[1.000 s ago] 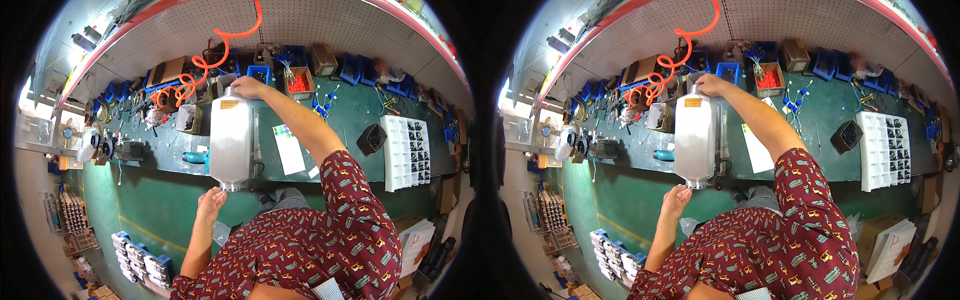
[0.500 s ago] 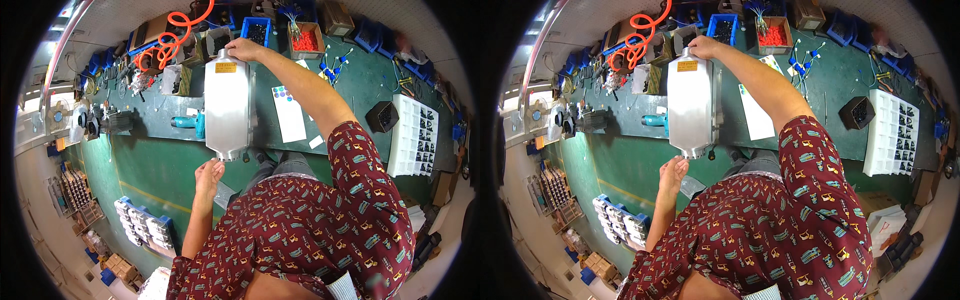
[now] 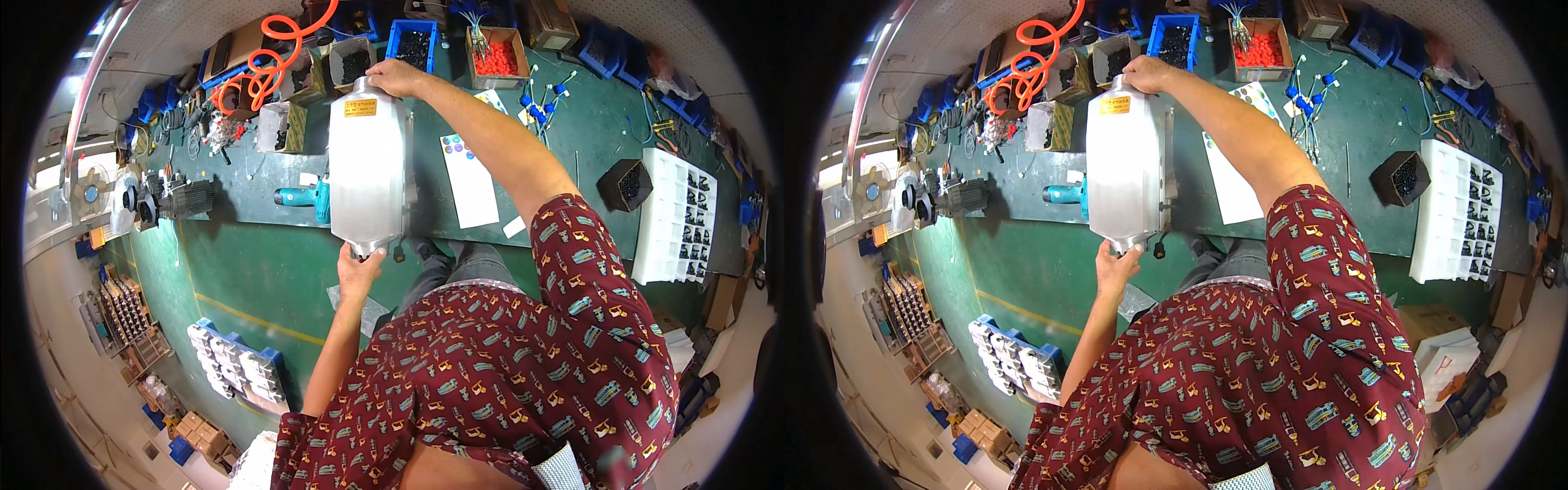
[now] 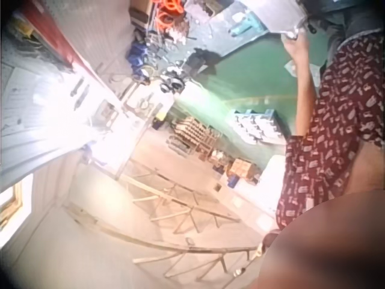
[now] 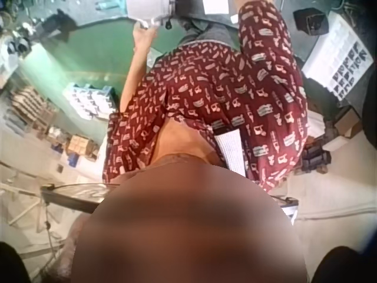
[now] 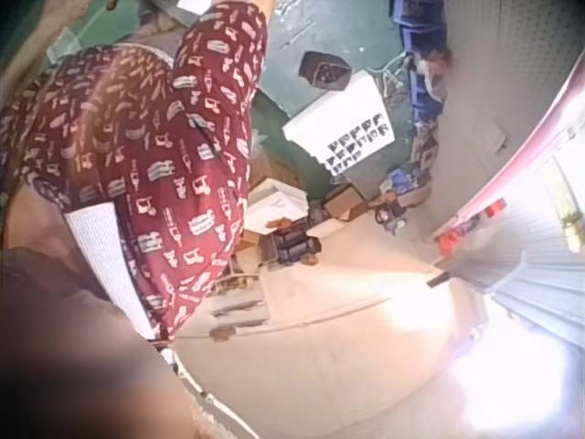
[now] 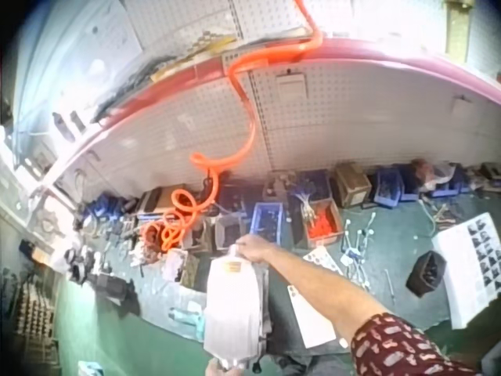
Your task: The person assembles an electronic device by applying adhesive labels to a metal housing, attaching a heatsink, and securing components with screws using a cordless drill. The person handles a motor, wires, and a plastic enclosure, then fastens parts together on a workbench.
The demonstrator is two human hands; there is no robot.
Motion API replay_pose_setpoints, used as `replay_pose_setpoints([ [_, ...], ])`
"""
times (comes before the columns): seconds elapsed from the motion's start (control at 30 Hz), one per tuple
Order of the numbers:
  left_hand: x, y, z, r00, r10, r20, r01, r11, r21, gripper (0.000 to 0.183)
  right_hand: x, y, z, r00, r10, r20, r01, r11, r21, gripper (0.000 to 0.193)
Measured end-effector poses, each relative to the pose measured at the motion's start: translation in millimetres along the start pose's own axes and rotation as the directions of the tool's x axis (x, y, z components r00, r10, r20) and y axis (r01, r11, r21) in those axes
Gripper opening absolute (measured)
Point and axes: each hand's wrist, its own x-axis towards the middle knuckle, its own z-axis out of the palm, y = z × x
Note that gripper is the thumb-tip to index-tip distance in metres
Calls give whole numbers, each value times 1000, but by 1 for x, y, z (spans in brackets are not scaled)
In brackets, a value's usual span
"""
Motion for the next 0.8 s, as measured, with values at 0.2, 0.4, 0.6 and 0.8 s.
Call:
replay_pose_setpoints([
  [0.2, -6, -1, 2, 997, 51, -51, -48, 996, 73, 42, -7, -16, 4, 997, 78, 17, -79, 996, 43, 40],
  [0.4, 0, 5, 10, 997, 63, -54, -56, 991, 119, 45, -10, -4, 5, 988, -23, -153, 35, 997, 75, 42],
  [0.6, -4, 7, 14, 993, 45, -107, -24, 981, 193, 42, -94, -12, 16, 765, 71, -640, 186, 927, 325, 28],
  [0.8, -2, 6, 11, 991, 115, -75, -98, 975, 197, 41, -262, 3, 87, 929, 365, -52, -303, 836, 458, 23],
])
